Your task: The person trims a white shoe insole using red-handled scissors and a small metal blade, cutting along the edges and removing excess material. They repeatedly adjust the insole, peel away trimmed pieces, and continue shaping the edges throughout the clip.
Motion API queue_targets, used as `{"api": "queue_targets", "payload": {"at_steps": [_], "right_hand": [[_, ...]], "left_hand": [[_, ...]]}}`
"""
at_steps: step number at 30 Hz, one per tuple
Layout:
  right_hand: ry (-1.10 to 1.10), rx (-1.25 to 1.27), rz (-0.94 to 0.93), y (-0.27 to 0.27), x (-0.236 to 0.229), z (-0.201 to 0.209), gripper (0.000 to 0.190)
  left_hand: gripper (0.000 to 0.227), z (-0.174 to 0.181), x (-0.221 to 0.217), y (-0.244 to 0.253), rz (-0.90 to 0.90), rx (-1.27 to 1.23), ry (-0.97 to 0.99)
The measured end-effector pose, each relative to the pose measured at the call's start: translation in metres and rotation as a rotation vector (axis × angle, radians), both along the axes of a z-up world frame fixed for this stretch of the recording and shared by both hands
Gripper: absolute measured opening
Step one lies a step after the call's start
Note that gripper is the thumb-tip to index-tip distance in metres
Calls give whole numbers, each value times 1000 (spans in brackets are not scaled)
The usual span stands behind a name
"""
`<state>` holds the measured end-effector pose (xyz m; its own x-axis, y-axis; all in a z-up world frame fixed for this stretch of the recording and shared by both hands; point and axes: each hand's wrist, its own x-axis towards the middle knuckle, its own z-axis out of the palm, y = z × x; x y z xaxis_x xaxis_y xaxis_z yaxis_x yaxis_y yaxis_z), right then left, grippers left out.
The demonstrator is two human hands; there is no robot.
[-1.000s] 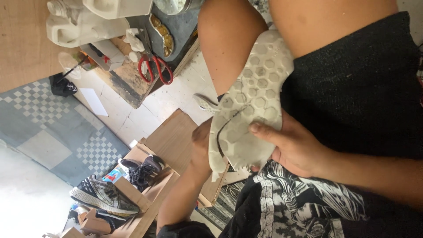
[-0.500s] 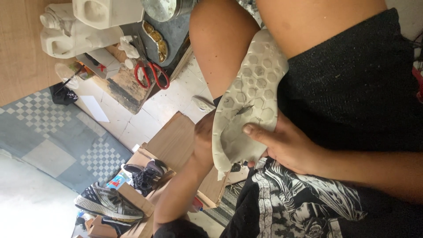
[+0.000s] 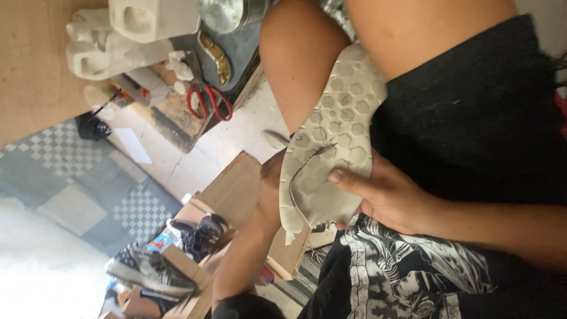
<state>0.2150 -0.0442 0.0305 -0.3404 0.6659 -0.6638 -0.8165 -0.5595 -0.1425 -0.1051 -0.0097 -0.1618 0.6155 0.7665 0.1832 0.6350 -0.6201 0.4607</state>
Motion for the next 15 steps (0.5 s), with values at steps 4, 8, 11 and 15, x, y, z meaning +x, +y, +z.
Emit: {"api": "queue_targets", "payload": {"at_steps": [4, 8, 11, 15], "right_hand": [[27, -10, 48, 11, 9, 14, 30], [35, -34, 64, 10, 11, 15, 31], [16, 30, 75, 2, 1, -4, 31], [-16, 22, 75, 14, 11, 13, 34]], "left_hand": [[13, 1, -14, -12, 19, -1, 33], [12, 3, -14, -14, 29, 0, 46], [12, 6, -11, -16, 38, 2, 50], [11, 2, -12, -19, 44, 6, 66]]}}
